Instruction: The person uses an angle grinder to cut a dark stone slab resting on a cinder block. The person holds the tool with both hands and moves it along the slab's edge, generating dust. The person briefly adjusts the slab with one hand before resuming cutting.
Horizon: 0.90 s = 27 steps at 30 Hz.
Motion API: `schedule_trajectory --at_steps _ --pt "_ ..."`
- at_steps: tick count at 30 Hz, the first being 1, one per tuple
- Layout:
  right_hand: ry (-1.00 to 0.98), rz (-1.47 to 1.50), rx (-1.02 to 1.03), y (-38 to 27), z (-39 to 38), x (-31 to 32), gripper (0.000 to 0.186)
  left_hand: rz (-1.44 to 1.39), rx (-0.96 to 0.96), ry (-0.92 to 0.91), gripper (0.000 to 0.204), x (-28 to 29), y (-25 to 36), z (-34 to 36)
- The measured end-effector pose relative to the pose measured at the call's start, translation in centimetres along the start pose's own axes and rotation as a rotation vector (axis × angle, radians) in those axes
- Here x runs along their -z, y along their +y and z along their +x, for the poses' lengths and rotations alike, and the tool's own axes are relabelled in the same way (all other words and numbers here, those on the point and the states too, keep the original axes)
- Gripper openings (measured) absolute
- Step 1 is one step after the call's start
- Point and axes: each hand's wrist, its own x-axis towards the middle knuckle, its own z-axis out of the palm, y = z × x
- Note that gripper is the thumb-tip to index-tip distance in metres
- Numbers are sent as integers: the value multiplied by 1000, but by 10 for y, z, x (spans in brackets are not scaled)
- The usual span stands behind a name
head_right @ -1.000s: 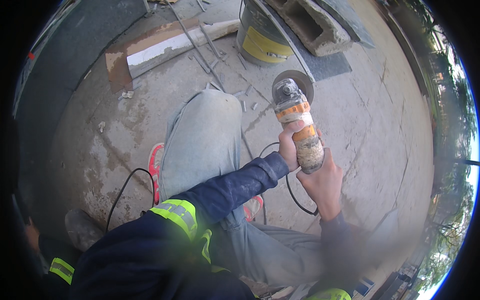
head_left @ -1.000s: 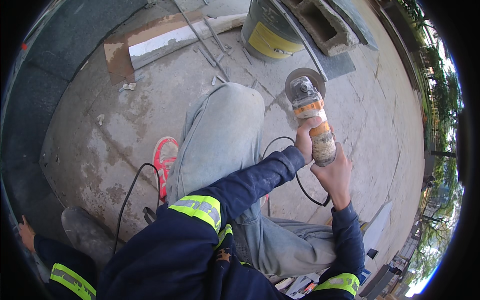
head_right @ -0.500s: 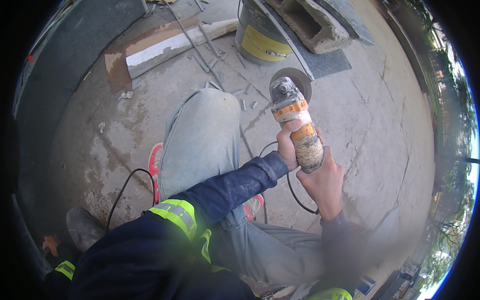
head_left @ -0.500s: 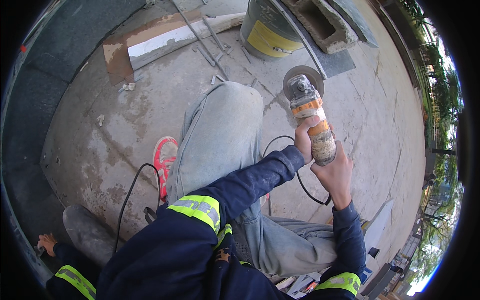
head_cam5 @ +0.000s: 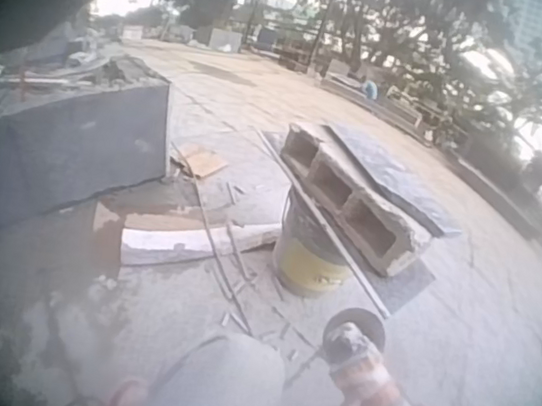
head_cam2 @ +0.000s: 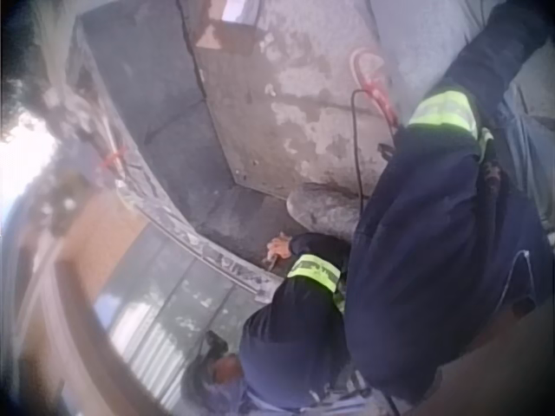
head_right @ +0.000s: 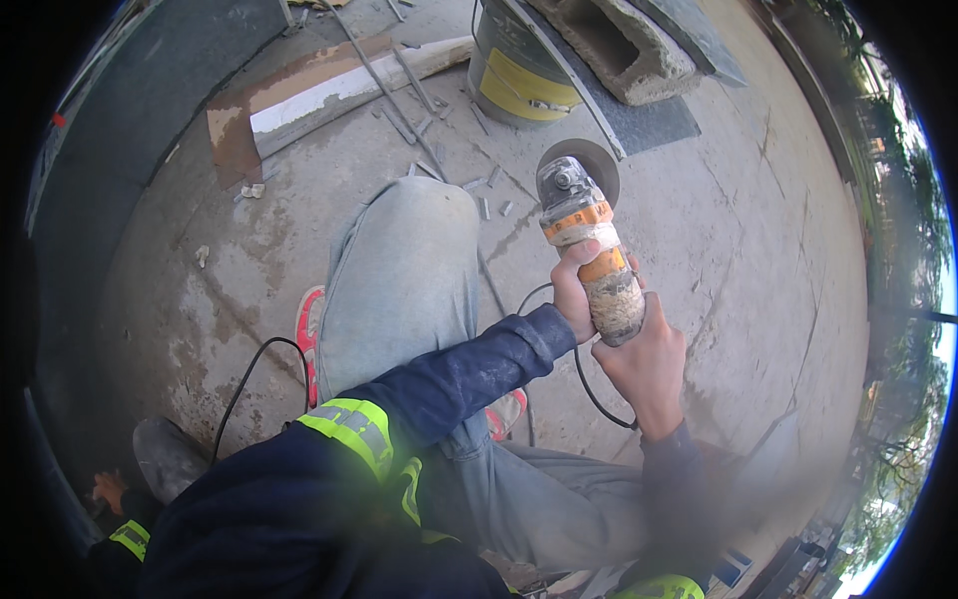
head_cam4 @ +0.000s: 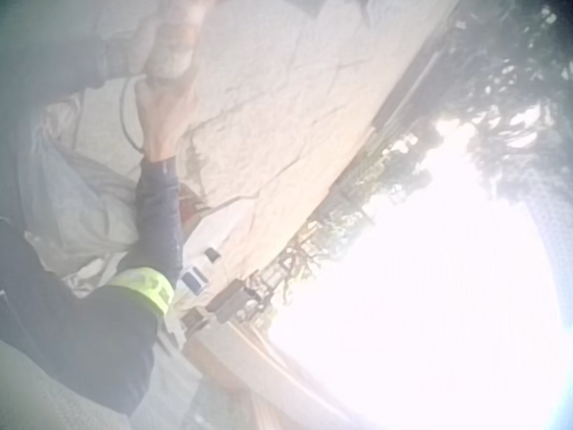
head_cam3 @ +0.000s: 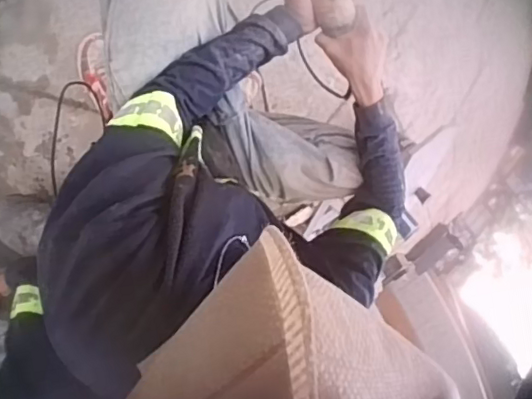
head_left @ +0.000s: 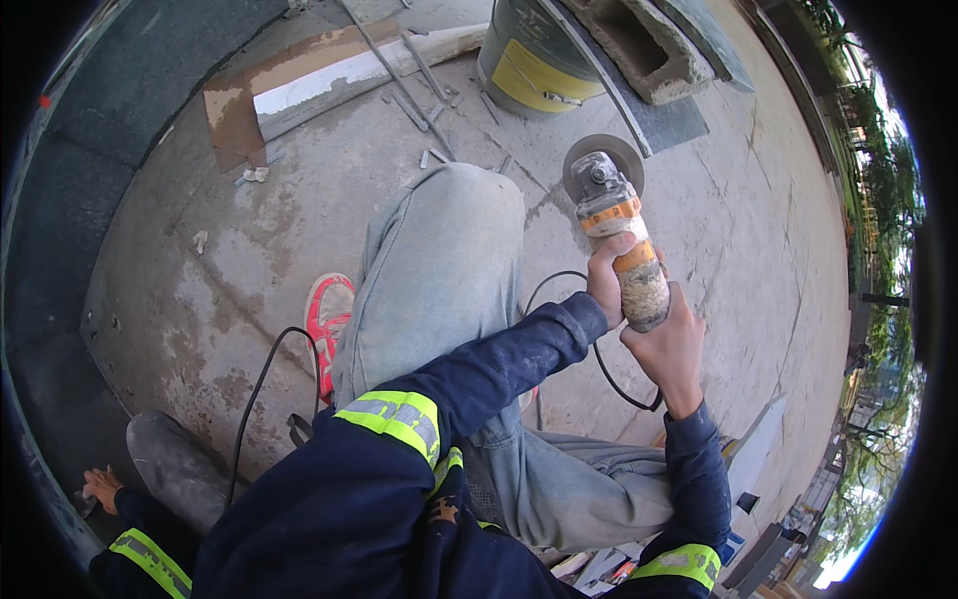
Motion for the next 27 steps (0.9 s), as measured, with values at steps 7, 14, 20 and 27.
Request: schedule_trajectory --at_steps 7,14,20,27 --pt "-18 20 -71 -6 0 4 44 -15 1 -76 43 3 -1 5" --pt "-6 43 -58 -3 -1 3 43 0 13 6 43 -8 1 0" --pt "-23 -11 -15 -3 1 3 43 -16 -10 47 43 -8 2 -3" --pt "-36 20 -75 -6 0 5 43 12 -3 -21 42 -4 3 -1"
